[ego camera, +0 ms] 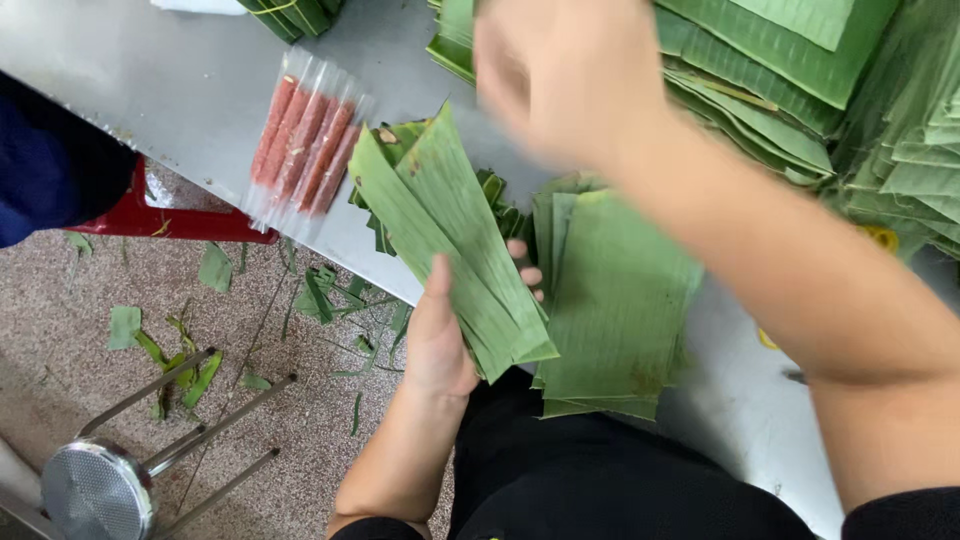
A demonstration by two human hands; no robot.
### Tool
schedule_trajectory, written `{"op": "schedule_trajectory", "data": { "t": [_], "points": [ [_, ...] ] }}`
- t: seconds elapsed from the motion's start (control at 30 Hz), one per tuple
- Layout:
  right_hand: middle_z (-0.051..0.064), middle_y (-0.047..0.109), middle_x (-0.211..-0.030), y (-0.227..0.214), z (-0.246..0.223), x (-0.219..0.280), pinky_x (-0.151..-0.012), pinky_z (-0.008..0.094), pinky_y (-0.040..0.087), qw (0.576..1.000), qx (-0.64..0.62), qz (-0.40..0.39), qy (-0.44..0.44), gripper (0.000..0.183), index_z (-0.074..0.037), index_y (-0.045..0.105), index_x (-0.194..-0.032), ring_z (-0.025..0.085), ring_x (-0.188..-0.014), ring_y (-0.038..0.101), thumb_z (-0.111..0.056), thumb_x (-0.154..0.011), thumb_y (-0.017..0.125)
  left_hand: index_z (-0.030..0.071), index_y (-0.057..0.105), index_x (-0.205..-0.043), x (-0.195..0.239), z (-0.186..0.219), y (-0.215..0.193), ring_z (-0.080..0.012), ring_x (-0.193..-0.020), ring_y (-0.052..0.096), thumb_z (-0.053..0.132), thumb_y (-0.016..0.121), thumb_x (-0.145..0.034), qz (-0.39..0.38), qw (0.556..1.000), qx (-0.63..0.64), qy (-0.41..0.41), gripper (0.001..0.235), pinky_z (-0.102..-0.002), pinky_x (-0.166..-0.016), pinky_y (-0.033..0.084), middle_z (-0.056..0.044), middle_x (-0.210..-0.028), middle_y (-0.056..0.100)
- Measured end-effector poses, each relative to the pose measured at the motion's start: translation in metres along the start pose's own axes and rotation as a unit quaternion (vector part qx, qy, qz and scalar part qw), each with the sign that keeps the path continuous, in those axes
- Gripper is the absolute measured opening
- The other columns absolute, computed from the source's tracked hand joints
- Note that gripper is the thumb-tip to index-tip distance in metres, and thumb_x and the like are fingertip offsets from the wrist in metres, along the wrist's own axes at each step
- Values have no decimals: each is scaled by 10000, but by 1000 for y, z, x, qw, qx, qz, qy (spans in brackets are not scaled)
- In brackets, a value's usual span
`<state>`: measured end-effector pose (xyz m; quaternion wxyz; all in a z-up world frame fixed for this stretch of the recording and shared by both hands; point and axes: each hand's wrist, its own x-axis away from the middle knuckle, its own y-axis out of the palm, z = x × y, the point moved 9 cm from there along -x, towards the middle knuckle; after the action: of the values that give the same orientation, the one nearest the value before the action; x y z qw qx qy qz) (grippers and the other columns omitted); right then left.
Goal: The person wraps cylindrical food items in banana leaves, folds the leaves around each item, and secures them with yellow rubber bands. The finished wrapped items are stacked on the table.
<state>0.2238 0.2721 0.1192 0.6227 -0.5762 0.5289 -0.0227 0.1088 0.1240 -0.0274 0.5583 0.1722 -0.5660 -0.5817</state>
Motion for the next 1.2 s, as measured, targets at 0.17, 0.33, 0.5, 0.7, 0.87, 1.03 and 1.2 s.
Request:
{"op": "schedule_trajectory", "data": {
  "t": [0.17,0.33,0.5,0.7,0.87,1.03,1.2],
  "points": [
    [62,696,-1116,-37,-102,104,-1000,444,518,982,-111,-108,-110,303,-70,720,-1056,266,-1131,638,-211,-801,804,-48,512,-1412,-11,-3,-6,-315,-1147,682,228,552,-1033,67,990,-120,34,471,-444,-1002,553,-211,-1295,667],
    [128,553,-1327,-43,-42,156,-1072,415,430,849,-456,-79,254,561,10,543,-1333,265,-1301,514,-212,-862,753,-35,574,-1355,3,-39,13,-283,-1081,689,121,540,-1053,-33,949,-312,-21,341,-414,-932,575,-171,-1233,689],
    [106,706,-1193,-21,-16,212,-944,364,547,593,-611,-57,521,417,27,625,-1310,201,-1111,663,-107,-930,727,6,563,-1401,33,-98,28,-168,-1234,660,61,541,-1069,-284,856,-376,-215,337,-322,-1104,524,-111,-1288,699],
    [125,741,-1242,-80,-57,182,-979,398,607,837,-501,-83,205,263,-47,737,-1170,232,-1173,734,-153,-930,751,-32,633,-1297,10,-102,-18,-221,-1021,681,185,554,-1027,-8,972,-179,-153,356,-363,-896,549,-137,-1171,715],
    [140,706,-1245,-88,-103,165,-1064,540,472,935,-307,-176,-30,529,-37,718,-1131,355,-1209,686,-446,-802,787,1,629,-1251,18,-100,-31,-215,-1022,700,296,514,-1001,33,981,-117,-155,403,-364,-899,570,-117,-1164,716],
    [86,739,-1027,-101,-83,174,-776,392,559,971,-220,-83,40,417,-55,737,-1029,289,-931,717,-393,-804,835,26,650,-1256,27,-97,12,-196,-1039,703,178,586,-984,-157,816,-548,-95,318,-349,-933,571,-128,-1137,744],
    [45,582,-592,-78,-74,194,-474,408,447,977,-135,-149,75,322,-123,653,-675,276,-510,590,-344,-767,868,106,740,-1072,46,-92,58,-322,-837,726,235,680,-968,-246,664,-703,-66,176,-390,-746,572,-157,-906,752]
  ]
}}
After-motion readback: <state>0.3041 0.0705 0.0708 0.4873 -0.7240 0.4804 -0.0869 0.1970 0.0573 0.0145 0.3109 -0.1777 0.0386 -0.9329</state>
